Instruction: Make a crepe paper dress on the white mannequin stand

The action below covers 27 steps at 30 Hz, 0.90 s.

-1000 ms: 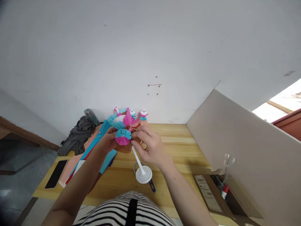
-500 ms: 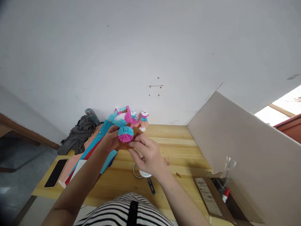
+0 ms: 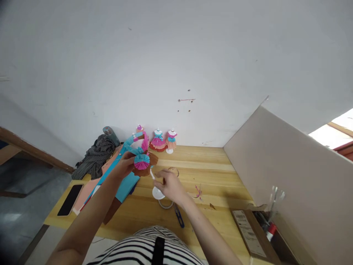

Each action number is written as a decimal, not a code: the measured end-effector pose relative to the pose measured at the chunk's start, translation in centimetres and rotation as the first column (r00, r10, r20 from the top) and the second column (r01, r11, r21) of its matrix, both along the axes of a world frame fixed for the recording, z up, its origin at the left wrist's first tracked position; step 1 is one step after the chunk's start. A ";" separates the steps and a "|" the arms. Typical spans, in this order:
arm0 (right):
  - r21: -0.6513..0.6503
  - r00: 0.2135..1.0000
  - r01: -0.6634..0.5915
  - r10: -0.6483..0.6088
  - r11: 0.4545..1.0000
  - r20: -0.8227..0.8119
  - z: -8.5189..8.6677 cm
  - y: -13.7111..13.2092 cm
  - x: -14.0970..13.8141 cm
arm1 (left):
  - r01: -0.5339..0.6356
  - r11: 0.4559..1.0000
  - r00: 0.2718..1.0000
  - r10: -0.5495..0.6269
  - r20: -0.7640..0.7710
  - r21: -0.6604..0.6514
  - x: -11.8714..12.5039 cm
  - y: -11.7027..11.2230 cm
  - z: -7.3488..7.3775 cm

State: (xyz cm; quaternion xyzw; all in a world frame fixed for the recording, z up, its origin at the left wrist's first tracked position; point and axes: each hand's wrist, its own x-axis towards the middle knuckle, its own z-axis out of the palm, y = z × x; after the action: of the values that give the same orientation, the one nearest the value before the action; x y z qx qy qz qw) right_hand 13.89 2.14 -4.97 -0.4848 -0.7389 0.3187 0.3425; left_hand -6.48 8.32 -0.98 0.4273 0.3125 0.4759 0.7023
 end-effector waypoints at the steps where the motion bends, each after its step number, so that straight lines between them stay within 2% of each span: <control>1: -0.025 1.000 -0.016 0.016 1.000 0.003 -0.9 0.1 -0.8 | -0.013 1.000 1.000 0.013 -0.003 -0.006 -0.3 0.0 -0.4; 5: -0.058 1.000 -0.029 0.029 0.998 0.000 -2.9 0.1 -3.7 | -0.027 1.000 1.000 0.026 -0.013 -0.015 -1.3 -0.3 -1.1; 10: -0.085 0.999 -0.027 0.030 0.996 0.032 -5.0 0.7 -5.3 | -0.005 1.000 1.000 0.005 0.010 -0.004 -3.0 -0.1 -2.0; 14: -0.132 0.996 0.022 -0.010 0.991 0.092 -7.8 2.0 -6.3 | -0.049 0.999 0.997 0.049 0.057 0.001 -4.9 0.2 -4.0; 17: -0.191 0.991 0.040 -0.015 0.981 0.135 -10.7 2.9 -7.3 | -0.170 0.985 0.982 0.166 -0.092 -0.036 -6.0 -0.3 -5.8; 20: -0.240 0.988 0.050 -0.012 0.969 0.157 -13.7 3.8 -8.1 | -0.315 0.946 0.925 0.286 -0.252 -0.081 -7.3 -2.0 -7.6; 23: -0.244 0.989 0.060 -0.025 0.968 0.143 -16.1 4.5 -8.6 | -0.448 0.885 0.849 0.377 -0.369 -0.127 -9.2 -4.9 -9.3; 27: -0.115 0.997 0.062 -0.057 0.991 0.046 -17.5 5.1 -8.3 | -0.595 0.775 0.745 0.432 -0.508 -0.214 -12.0 -10.2 -11.5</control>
State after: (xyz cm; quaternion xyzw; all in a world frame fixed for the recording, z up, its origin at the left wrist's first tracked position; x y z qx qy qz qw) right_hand 5.59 7.19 -22.50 -0.5325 -0.7113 0.3404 0.3074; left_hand -18.48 -1.91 -12.43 0.2796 0.6489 0.4805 0.5195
